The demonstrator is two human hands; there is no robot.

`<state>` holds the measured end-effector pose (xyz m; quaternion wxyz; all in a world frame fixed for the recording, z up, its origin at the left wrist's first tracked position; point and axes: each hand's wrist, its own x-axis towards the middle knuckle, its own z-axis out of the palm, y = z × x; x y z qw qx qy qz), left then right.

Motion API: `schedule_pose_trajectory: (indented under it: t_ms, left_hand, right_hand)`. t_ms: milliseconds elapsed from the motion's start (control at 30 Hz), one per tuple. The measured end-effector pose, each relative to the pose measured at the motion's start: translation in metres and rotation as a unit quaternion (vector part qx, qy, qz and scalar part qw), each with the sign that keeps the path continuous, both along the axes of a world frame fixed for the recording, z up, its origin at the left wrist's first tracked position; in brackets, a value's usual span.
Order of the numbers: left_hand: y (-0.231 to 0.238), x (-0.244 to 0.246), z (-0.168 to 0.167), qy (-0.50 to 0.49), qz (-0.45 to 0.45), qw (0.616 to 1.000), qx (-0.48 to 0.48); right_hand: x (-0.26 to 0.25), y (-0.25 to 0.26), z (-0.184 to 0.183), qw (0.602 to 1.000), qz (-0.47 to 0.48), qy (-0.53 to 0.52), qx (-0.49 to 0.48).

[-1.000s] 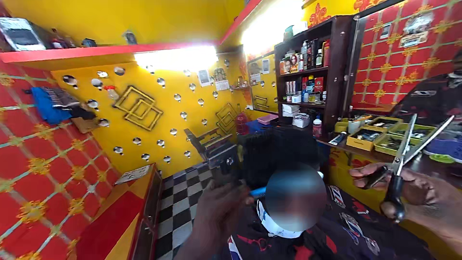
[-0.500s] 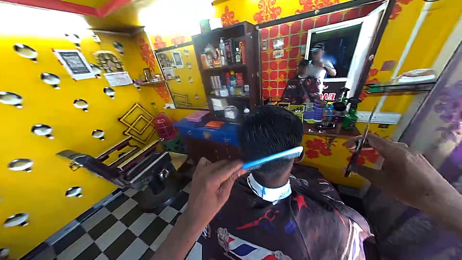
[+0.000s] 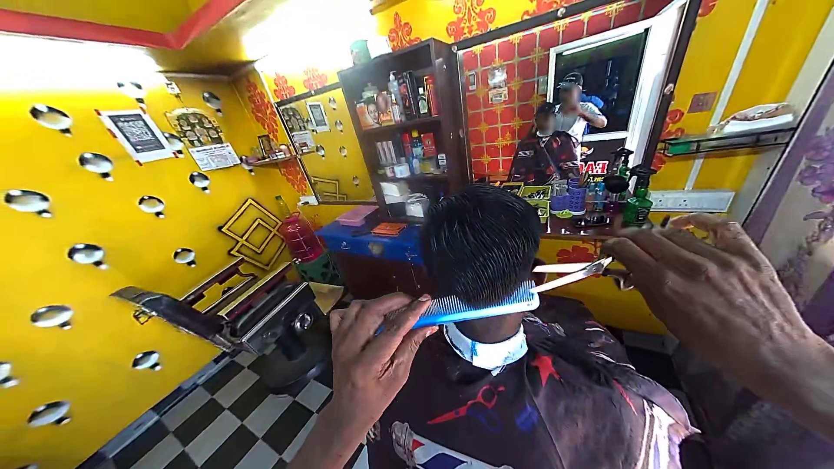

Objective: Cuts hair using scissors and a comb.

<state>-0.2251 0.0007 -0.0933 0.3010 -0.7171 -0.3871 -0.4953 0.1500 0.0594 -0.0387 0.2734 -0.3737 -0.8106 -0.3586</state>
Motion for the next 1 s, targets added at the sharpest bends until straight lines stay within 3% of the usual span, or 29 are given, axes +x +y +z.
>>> schedule_pose_trajectory:
  t_ms: [333,500,600,700,800,1000]
  left_hand:
    - [0.003,0.007,0.013,0.032,0.044,0.993,0.100]
    - [0.006,0.007,0.019,-0.006,0.035,0.991,0.127]
    - [0.012,0.002,0.048,-0.063,-0.001,0.998,0.029]
    - [0.031,-0.016,0.071,-0.071,-0.126,0.978,-0.150]
    - [0.038,-0.030,0.056,0.009,-0.153,0.967,-0.205]
    - [0.048,-0.035,0.013,0.175,-0.128,0.972,-0.086]
  right_hand:
    - [-0.043,-0.018,-0.001,0.995,-0.063,-0.057,0.044]
    - [-0.051,-0.034,0.004,0.999,-0.022,-0.017,0.030]
    - [-0.038,-0.031,0.006,0.996,0.008,0.084,0.005]
    - [-0.022,-0.023,-0.006,0.980,-0.007,0.191,-0.059]
    - [-0.012,-0.024,-0.031,0.956,-0.034,0.277,-0.094]
    - [-0.025,-0.072,-0.090,0.918,-0.031,0.363,-0.161]
